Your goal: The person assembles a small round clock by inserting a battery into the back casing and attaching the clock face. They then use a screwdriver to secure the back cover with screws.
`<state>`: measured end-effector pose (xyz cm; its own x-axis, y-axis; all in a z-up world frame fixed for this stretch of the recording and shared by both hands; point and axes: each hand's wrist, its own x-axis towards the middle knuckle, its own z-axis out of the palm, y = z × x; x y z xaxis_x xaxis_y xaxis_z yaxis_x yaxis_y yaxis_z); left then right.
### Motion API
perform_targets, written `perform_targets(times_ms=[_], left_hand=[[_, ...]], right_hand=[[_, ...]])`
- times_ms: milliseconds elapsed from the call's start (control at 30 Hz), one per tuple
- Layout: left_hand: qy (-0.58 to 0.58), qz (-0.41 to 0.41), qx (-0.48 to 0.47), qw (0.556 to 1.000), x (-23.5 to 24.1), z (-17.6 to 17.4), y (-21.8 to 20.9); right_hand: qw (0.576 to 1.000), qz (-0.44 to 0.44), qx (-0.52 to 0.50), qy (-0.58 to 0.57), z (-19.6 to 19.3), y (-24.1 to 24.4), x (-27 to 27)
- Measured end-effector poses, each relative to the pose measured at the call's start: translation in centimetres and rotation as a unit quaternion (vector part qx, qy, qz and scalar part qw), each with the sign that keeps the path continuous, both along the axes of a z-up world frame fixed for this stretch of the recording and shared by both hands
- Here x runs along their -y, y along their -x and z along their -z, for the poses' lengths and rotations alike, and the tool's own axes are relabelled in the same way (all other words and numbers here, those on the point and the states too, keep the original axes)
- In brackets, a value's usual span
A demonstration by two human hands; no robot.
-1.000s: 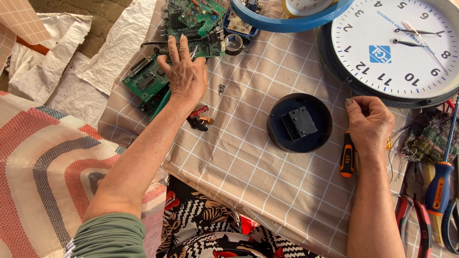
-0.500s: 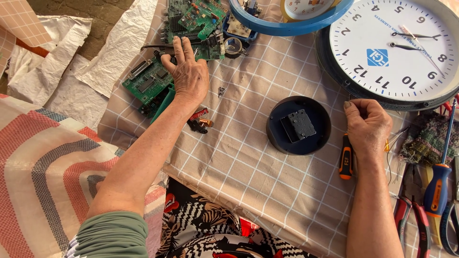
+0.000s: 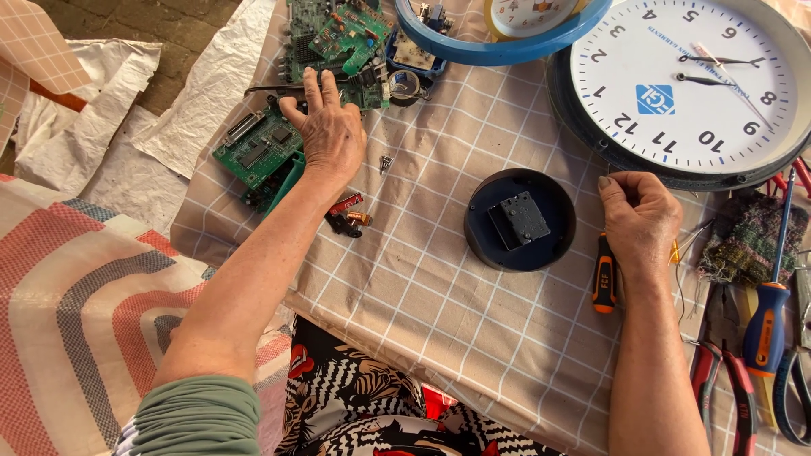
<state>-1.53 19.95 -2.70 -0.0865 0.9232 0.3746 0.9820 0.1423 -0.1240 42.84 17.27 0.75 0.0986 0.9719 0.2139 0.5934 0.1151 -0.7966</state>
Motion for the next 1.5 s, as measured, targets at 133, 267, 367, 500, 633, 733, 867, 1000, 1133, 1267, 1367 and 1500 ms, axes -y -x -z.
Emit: perform_targets(times_ms=[133,267,367,500,633,733,867,1000,1133,1267,1367,1500], left_hand=[[0.004,0.005,0.055,0.998,2.8,-2.5,-0.7],[-0.068,0.059,0.119,0.989,5.4,-2.4,-0.9],[-0.081,0.081,0.174,0.978,7.4,-3.5,-1.9],[-0.058,0.101,0.256,0.960,8.9,-5.2,-4.4],[-0.168,0.205,0.283,0.922,9.2,-7.2,-9.2],[-0.197,0.289,0.405,0.845,6.8,-6.0,-12.5],[-0.184,0.337,0.437,0.813,4.1,-5.5,-17.2],[-0.125,0.372,0.405,0.826,2.9,-5.3,-19.6],[-0.146,0.409,0.406,0.804,3.0,-5.5,-19.4],[-0.132,0.398,0.421,0.804,3.2,-4.6,-18.8],[-0.124,0.396,0.436,0.799,3.5,-3.8,-18.7],[-0.157,0.426,0.417,0.788,4.0,-5.6,-18.9]], right_hand=[[1.000,0.006,0.003,0.008,0.3,-0.2,-0.1],[1.000,0.004,0.002,0.009,0.1,-0.1,-0.1],[1.000,0.002,0.009,0.009,-0.3,0.2,0.1],[1.000,-0.004,0.016,-0.013,0.3,-0.2,-0.1],[1.000,0.009,0.015,-0.022,1.5,-0.4,-0.5],[0.996,0.014,-0.025,-0.086,1.9,-0.4,-0.5],[0.986,0.024,-0.029,-0.164,0.1,0.7,0.4],[0.979,0.015,-0.044,-0.199,-1.2,1.6,1.0],[0.982,0.006,-0.076,-0.173,-2.3,2.0,1.3],[0.982,-0.020,-0.123,-0.140,-3.3,2.9,1.9],[0.982,-0.029,-0.145,-0.114,-4.0,3.6,2.6],[0.987,-0.046,-0.136,-0.078,-5.1,4.6,3.5]])
